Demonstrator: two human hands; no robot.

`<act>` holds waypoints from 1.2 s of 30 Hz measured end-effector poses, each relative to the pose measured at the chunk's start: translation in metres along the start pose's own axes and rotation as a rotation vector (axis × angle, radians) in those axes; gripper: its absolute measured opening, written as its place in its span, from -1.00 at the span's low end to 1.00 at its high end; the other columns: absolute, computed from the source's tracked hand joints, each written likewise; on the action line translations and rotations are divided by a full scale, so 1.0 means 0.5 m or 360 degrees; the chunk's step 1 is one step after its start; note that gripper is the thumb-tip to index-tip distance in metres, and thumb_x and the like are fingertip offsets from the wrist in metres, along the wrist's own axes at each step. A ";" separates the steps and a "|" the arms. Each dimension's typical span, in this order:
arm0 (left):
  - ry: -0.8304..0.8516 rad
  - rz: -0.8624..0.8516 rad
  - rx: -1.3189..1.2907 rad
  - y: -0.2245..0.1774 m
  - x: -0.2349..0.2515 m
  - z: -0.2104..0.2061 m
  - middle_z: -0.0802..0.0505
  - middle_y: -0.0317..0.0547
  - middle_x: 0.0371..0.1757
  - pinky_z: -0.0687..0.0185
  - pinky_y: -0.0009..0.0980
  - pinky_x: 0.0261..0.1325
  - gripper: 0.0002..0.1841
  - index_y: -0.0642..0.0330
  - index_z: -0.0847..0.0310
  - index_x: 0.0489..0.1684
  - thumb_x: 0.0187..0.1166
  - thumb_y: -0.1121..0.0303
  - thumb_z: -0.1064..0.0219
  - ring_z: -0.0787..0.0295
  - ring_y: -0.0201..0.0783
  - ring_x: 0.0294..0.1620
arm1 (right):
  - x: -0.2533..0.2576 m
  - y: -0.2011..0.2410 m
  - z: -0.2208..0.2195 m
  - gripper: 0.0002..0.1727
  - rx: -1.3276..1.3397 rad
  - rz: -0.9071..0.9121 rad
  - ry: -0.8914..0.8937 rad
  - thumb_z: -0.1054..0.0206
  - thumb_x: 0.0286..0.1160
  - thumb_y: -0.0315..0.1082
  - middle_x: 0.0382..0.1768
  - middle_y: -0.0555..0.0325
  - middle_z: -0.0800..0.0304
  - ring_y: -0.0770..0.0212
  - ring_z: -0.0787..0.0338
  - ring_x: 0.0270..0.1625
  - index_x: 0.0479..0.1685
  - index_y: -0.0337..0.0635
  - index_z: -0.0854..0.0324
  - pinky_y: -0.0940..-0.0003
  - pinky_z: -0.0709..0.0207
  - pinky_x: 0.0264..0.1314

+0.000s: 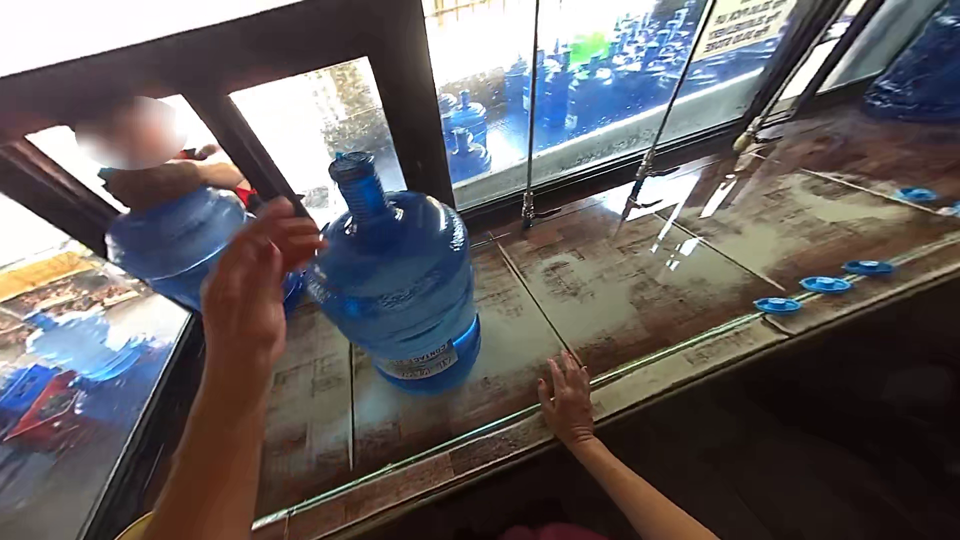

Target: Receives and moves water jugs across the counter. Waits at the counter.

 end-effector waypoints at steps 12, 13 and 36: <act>0.0614 0.0818 -0.0758 0.229 0.295 -0.053 -0.94 -0.17 0.04 -0.82 -0.22 0.18 -0.13 0.07 -0.63 0.36 0.71 -0.30 0.55 -0.92 -0.20 0.04 | 0.003 0.005 -0.011 -0.49 -0.0040 0.0101 -0.0130 -0.25 0.41 -0.20 0.41 -0.42 -0.67 -0.46 -0.61 0.51 0.24 -0.34 -0.78 -0.46 -0.27 0.60; 0.0640 0.0810 -0.0801 0.235 0.297 -0.057 -0.95 -0.17 0.02 -0.84 -0.21 0.16 -0.11 0.07 -0.65 0.34 0.70 -0.33 0.54 -0.93 -0.18 0.03 | 0.003 0.003 -0.014 -0.49 -0.0045 0.0103 -0.0126 -0.25 0.41 -0.19 0.41 -0.41 -0.67 -0.46 -0.62 0.51 0.25 -0.33 -0.78 -0.46 -0.27 0.60; 0.0275 -0.0057 -0.0650 0.036 0.030 0.047 -0.93 -0.29 -0.32 -0.83 -0.25 0.01 -0.42 -0.07 -0.79 -0.45 0.70 0.09 0.27 -0.89 -0.31 -0.20 | -0.001 0.009 -0.009 -0.44 -0.0116 0.0113 0.0123 -0.19 0.49 -0.23 0.52 -0.56 -0.50 -0.55 -0.45 0.61 0.37 -0.47 -0.64 -0.48 -0.09 0.68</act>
Point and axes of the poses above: each hand's wrist, its own x-axis towards the middle knuckle, its own z-axis out of the back of the hand, y = z × x, the point moved 1 cm from there along x, towards the middle knuckle
